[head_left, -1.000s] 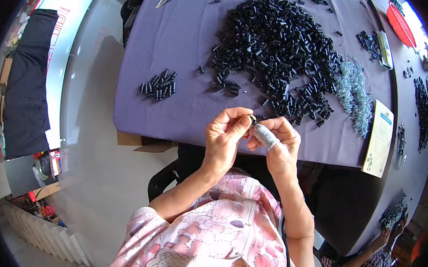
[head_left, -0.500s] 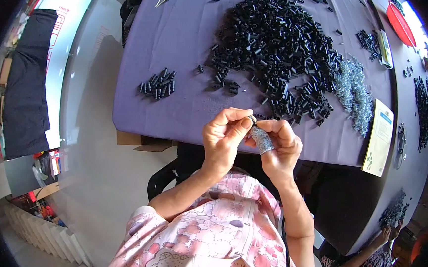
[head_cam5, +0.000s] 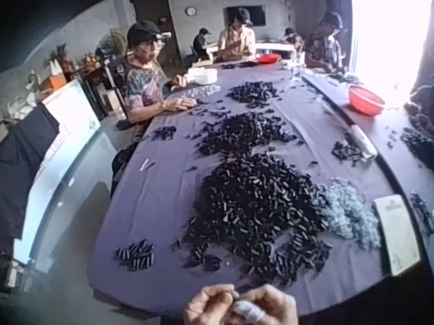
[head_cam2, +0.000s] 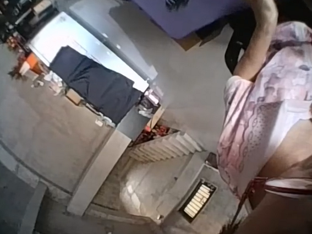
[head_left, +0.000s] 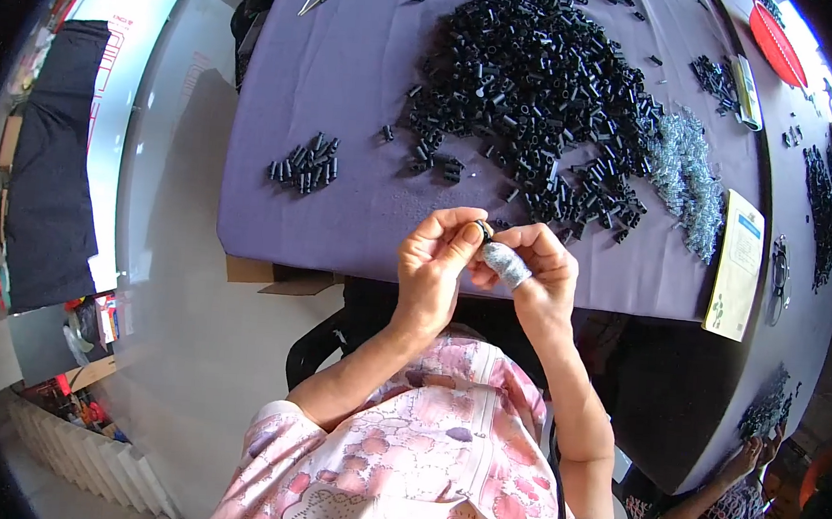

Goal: Assembling small black plastic components by hand at a workbench.

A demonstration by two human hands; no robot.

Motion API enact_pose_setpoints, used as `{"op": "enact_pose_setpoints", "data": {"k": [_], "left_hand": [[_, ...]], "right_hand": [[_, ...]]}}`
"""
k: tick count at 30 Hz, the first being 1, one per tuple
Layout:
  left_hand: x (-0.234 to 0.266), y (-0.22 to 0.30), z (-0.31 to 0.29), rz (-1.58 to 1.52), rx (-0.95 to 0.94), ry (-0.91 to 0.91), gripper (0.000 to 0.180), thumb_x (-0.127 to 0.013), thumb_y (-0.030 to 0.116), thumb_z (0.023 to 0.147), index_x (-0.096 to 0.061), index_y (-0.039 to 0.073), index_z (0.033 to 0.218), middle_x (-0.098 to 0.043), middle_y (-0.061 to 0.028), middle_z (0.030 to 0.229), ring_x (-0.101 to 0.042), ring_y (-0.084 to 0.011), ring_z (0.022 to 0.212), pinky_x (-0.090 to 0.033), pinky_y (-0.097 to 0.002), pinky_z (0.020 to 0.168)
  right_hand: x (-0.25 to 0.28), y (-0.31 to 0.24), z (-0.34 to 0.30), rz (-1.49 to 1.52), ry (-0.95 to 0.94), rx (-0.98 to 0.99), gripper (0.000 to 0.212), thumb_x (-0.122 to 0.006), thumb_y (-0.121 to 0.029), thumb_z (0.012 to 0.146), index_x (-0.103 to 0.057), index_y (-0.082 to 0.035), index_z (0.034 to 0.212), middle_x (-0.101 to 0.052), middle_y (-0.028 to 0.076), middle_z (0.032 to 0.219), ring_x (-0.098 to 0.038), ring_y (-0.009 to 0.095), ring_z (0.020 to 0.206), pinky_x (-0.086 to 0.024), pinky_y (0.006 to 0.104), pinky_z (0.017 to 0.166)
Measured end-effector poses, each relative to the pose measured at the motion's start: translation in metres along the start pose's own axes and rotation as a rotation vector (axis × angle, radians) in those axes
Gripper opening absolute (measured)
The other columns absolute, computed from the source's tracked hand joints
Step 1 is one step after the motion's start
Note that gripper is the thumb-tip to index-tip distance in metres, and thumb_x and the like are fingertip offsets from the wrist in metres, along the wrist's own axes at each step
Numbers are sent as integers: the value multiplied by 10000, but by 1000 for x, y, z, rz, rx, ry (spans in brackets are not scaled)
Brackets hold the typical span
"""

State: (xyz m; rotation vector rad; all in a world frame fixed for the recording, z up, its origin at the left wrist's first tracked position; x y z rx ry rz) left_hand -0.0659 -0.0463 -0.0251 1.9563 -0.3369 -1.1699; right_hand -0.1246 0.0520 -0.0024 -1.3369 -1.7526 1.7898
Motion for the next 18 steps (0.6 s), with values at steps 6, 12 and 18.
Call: {"op": "enact_pose_setpoints", "data": {"k": [6,12,18], "left_hand": [[-3,5,5,23,63,-17,274,-616,24,862,-550,27,1128,-603,-24,807,-512,-58,636,-414,-196,569],[-13,-2,1,-1,155,-94,310,-596,2,872,-475,23,1156,-613,-28,836,-535,-55,688,-442,-190,615],[-15,-13,-1,-138,272,-110,314,-575,-25,869,-486,22,1167,-624,-82,942,-600,-127,841,-504,-246,783]], "right_hand": [[9,-9,1,-216,-71,123,378,-709,25,746,-531,-20,1076,-570,25,930,-560,101,786,-471,226,702],[-16,-34,8,-535,-248,302,408,-746,-36,688,-624,-67,1076,-528,25,977,-500,107,769,-423,238,657],[-8,-25,9,-453,-230,268,372,-778,-61,674,-654,-66,1024,-555,22,1012,-498,84,794,-403,211,666]]}}
Point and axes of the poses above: each hand's wrist, its own z-axis towards the middle knuckle, its own x-axis out of the back of the hand, y = z × x, the point moved 10 cm from there along z, towards the middle knuckle
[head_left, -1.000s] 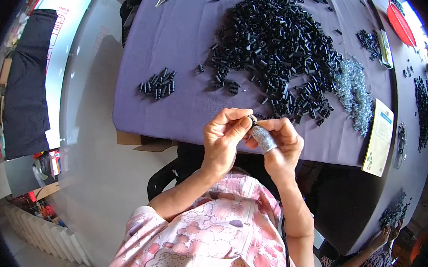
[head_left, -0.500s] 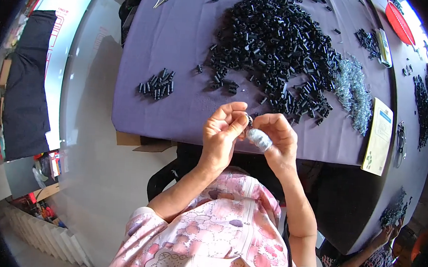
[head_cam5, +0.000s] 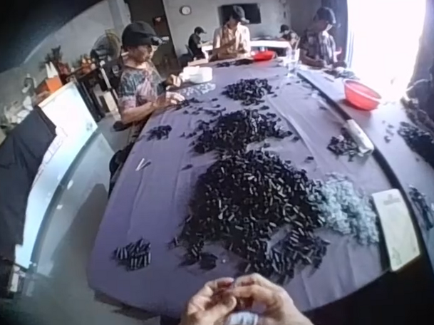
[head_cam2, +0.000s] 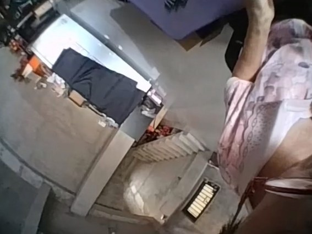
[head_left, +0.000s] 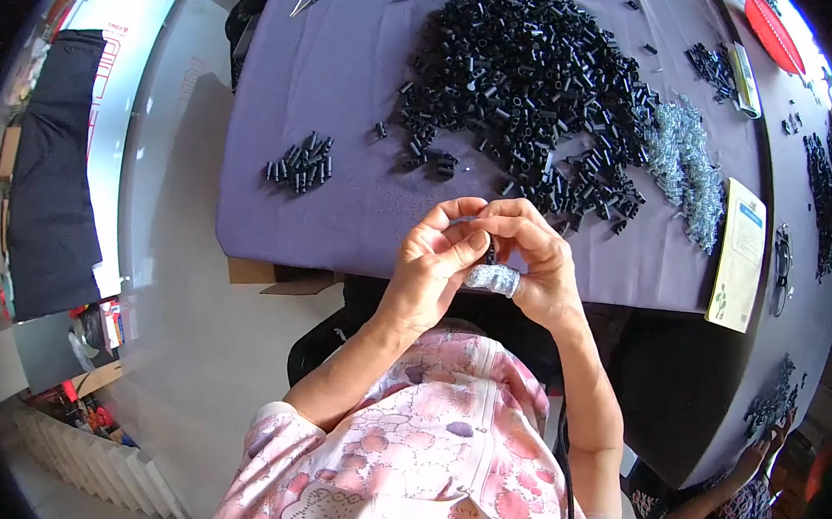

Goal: Assembling small black plastic components by hand at a workbench.

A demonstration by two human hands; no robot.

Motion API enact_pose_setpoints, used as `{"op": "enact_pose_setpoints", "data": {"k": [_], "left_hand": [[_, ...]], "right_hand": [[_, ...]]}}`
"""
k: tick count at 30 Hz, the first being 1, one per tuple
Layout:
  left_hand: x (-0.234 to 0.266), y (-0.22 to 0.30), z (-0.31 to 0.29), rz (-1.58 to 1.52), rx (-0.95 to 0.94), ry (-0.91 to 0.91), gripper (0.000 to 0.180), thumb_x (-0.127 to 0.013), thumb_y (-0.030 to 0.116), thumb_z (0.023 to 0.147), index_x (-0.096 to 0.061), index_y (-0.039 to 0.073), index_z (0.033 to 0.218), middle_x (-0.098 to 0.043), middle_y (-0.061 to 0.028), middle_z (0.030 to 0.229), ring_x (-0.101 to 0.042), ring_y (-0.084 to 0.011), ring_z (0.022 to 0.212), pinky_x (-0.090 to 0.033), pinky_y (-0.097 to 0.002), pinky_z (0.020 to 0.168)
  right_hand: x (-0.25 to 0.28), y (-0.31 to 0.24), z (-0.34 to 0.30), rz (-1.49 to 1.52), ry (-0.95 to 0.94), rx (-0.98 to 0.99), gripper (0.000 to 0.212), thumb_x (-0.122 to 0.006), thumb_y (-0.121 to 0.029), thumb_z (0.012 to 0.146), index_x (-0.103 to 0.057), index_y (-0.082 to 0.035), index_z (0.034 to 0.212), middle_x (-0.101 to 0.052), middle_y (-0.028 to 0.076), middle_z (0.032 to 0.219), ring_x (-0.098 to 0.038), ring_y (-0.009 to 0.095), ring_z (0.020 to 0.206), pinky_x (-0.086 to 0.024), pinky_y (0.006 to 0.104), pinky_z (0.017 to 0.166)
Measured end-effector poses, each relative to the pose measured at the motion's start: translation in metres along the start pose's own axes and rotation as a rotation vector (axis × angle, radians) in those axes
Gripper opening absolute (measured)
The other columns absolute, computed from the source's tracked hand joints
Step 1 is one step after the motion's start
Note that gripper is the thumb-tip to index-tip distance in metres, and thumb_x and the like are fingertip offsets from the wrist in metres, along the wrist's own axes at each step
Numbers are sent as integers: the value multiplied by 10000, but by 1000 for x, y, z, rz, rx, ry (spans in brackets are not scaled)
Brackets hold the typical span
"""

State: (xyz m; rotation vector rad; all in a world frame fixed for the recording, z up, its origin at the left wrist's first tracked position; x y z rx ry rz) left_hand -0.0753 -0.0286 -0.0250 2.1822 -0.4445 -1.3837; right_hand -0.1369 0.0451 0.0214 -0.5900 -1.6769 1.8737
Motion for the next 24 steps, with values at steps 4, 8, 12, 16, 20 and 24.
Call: {"op": "enact_pose_setpoints", "data": {"k": [4,8,12,16,20,24], "left_hand": [[1,-7,-1,-140,62,-67,314,-568,-36,864,-497,27,1164,-621,-96,985,-603,-171,913,-497,-294,862],[3,-8,0,-103,63,-92,311,-571,-34,862,-501,32,1158,-622,-93,986,-602,-179,920,-491,-301,871],[-1,-6,-1,-75,61,-105,327,-576,-32,860,-485,30,1169,-621,-104,981,-602,-171,916,-495,-293,858],[-4,-7,-1,-37,65,-110,334,-578,-26,861,-471,23,1174,-620,-112,983,-602,-162,909,-496,-278,849],[1,-6,-1,103,42,-63,319,-577,-17,863,-474,25,1161,-631,-101,966,-602,-118,846,-491,-211,736],[6,-8,0,158,44,-52,308,-576,-19,862,-480,31,1150,-643,-89,938,-598,-86,798,-467,-176,650]], "right_hand": [[2,-9,2,7,6,29,353,-749,-35,681,-644,-60,1016,-573,15,954,-506,106,729,-422,234,640],[2,-3,-1,4,20,8,374,-766,-28,659,-633,-50,1007,-593,22,939,-522,113,723,-435,241,637],[3,-8,-1,-17,17,48,369,-761,0,649,-623,-45,989,-613,35,960,-535,127,724,-449,249,640],[5,-11,-3,-44,38,70,350,-748,15,654,-623,-43,975,-620,39,957,-546,132,721,-455,251,632],[6,-12,-5,-134,36,62,344,-750,14,653,-621,-35,969,-629,53,948,-561,141,707,-465,256,623],[6,-14,-6,-182,37,55,330,-743,17,660,-614,-23,961,-637,65,954,-593,158,728,-489,266,644]]}}
Point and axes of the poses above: each hand's wrist, its own z-axis towards the middle knuckle, its own x-axis out of the back of the hand, y = z × x, the point moved 10 cm from there along z, towards the middle knuckle
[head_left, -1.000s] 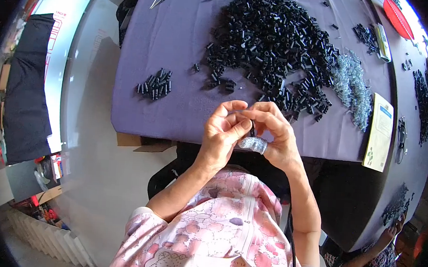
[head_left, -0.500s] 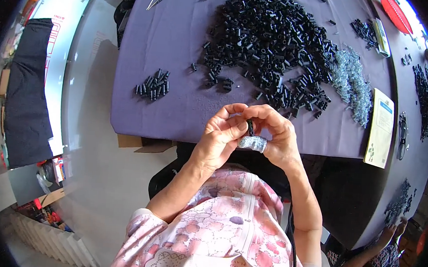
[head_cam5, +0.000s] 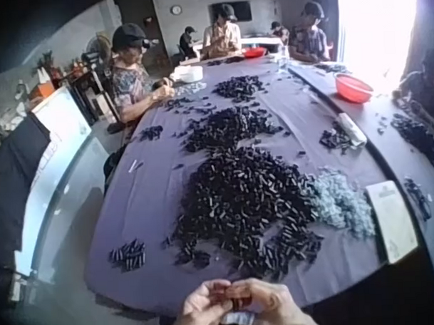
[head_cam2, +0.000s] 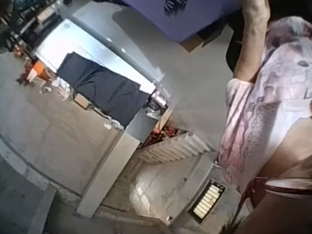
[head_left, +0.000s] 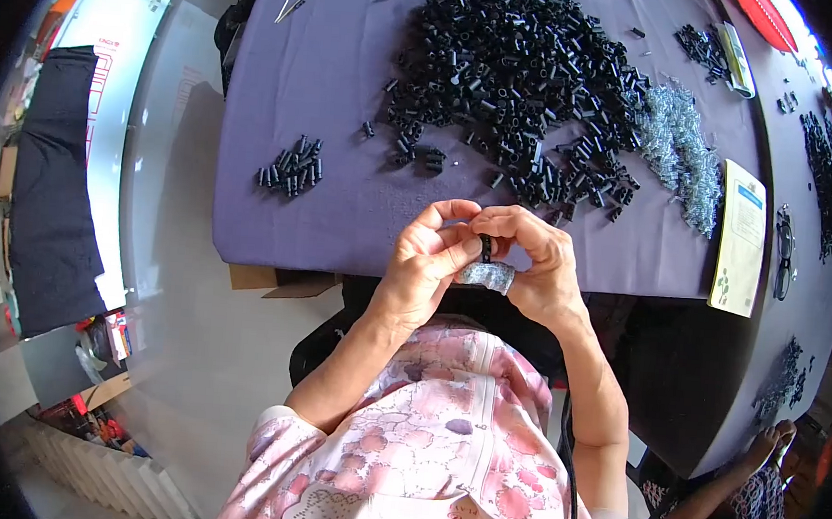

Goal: Assembling small black plastic components by hand at a workbench.

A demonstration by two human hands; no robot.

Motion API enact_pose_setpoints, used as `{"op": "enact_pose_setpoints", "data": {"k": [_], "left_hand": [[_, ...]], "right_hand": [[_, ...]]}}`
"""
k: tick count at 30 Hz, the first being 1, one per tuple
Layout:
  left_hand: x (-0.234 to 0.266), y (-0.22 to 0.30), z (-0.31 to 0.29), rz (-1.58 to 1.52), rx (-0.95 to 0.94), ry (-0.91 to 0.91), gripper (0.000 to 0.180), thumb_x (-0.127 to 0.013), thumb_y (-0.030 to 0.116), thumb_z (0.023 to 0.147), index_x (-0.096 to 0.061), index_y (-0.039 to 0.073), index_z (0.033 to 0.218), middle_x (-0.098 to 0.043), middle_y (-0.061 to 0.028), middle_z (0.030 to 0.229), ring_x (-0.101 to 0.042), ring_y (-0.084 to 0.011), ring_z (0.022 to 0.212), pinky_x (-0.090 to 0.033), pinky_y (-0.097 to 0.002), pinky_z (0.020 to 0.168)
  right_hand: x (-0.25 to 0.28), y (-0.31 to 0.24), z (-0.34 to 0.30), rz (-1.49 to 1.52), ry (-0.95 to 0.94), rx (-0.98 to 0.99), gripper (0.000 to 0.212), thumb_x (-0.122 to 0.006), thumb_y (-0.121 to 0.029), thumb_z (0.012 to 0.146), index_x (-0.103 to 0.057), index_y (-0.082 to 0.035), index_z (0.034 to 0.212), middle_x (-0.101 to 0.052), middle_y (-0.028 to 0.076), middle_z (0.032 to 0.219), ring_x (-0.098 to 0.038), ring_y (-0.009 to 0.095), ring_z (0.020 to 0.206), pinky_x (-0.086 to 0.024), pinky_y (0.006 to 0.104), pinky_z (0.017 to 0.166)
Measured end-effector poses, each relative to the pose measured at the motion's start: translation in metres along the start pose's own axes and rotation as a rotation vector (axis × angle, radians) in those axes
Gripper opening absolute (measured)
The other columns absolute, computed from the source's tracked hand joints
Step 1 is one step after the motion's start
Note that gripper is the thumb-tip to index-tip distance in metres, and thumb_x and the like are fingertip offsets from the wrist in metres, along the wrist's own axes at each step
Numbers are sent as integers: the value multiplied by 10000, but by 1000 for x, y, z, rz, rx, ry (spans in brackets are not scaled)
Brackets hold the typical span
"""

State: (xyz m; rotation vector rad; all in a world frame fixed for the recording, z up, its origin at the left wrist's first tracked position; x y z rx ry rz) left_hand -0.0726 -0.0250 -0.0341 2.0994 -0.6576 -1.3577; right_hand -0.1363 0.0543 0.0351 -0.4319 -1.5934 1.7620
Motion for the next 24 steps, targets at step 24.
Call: {"op": "enact_pose_setpoints", "data": {"k": [24], "left_hand": [[-4,-9,11,-120,115,-7,329,-618,-14,829,-498,45,1129,-641,-76,927,-600,-127,750,-463,-252,630]], "right_hand": [[19,-16,-23,-284,40,108,552,-736,-99,697,-530,-59,1207,-547,142,1169,-581,344,1021,-506,384,823]]}}
Point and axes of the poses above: each hand's wrist, its own z-axis towards the middle knuckle, its own x-axis out of the back of the hand, y = z × x, the point moved 10 cm from there along z, towards the middle knuckle
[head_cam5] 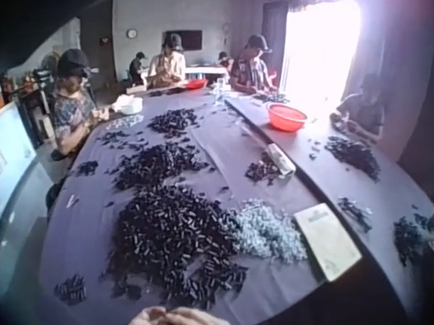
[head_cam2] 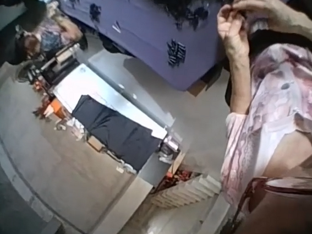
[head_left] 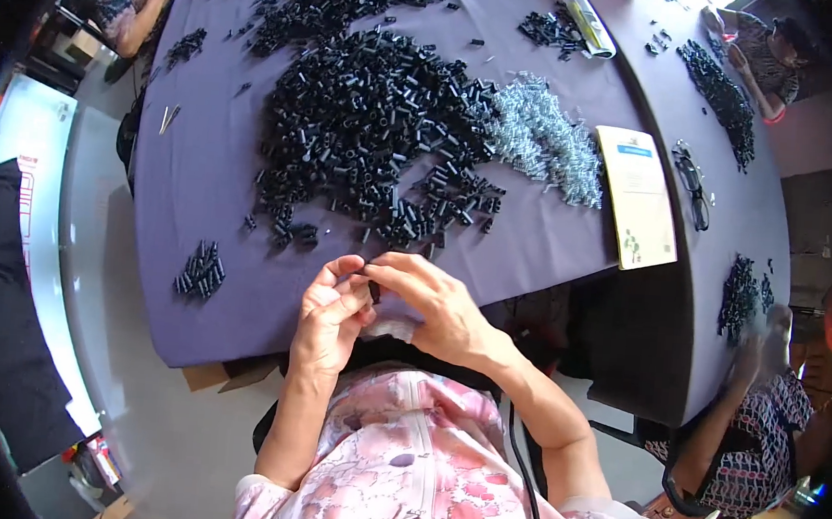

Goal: Assembling small black plastic components by hand at a workbench.

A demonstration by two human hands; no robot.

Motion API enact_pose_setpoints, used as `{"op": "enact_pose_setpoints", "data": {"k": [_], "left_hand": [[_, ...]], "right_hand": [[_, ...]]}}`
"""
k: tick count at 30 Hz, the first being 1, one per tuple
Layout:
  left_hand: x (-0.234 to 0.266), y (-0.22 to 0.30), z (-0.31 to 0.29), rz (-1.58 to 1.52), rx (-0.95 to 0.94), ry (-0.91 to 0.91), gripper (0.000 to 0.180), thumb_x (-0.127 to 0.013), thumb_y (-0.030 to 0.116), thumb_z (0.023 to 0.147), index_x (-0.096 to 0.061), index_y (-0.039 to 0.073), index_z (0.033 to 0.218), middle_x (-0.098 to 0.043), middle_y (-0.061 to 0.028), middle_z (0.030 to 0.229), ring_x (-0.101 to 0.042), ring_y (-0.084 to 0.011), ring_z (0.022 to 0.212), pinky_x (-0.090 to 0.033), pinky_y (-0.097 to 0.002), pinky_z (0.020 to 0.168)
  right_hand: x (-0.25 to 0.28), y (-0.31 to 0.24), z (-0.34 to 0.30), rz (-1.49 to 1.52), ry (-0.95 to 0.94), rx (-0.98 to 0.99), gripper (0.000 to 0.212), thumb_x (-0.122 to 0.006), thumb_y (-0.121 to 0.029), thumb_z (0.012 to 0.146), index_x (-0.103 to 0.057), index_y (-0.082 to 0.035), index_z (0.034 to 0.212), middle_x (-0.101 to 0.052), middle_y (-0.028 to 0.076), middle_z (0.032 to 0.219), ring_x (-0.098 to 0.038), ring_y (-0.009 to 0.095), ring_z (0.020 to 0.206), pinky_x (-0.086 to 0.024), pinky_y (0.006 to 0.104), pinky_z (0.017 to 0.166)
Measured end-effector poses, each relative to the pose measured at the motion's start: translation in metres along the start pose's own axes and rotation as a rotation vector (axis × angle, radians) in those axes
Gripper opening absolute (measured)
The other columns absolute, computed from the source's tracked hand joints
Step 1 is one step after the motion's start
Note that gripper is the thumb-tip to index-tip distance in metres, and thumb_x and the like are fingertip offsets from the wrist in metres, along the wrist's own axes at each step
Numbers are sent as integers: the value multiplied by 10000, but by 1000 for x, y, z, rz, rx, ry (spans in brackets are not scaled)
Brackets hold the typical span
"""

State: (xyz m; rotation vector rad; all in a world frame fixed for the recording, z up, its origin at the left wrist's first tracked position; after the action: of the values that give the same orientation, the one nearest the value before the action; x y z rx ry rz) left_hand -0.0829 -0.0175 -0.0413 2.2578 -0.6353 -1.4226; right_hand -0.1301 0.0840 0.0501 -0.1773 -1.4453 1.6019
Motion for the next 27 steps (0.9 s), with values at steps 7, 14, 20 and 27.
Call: {"op": "enact_pose_setpoints", "data": {"k": [7,14,20,27], "left_hand": [[-33,-9,11,54,-8,-68,281,-617,3,832,-551,84,1092,-650,-41,927,-580,-85,722,-444,-219,595],[-23,-9,10,-30,37,-64,268,-632,2,827,-546,59,1075,-653,-35,869,-580,-90,695,-462,-209,594],[-31,-9,7,-47,46,-108,274,-651,39,830,-545,67,1082,-639,-2,863,-584,-74,744,-469,-205,631],[-22,-8,6,-23,24,-96,255,-646,40,839,-547,52,1074,-639,-35,897,-602,-99,804,-486,-226,688]], "right_hand": [[47,9,-6,-130,190,-116,333,-653,48,693,-618,-50,1009,-597,118,994,-630,296,853,-523,346,697],[31,17,-6,144,137,-124,462,-699,37,675,-584,-45,1115,-579,91,1039,-555,153,704,-467,263,621],[15,6,4,114,74,-69,433,-736,-6,665,-600,-71,1071,-565,84,1040,-596,199,817,-487,284,649],[8,7,9,154,79,-78,380,-738,-7,675,-625,-75,1032,-583,60,991,-586,171,766,-476,268,644]]}}
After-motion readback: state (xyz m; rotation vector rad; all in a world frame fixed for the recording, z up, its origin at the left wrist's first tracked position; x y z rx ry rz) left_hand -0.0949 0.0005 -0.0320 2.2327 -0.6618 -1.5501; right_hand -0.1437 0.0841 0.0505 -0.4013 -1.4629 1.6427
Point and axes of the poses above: each hand's wrist, its own z-axis towards the middle knuckle, its own x-axis out of the back of the hand, y = z × x, the point moved 10 cm from there along z, towards the middle knuckle
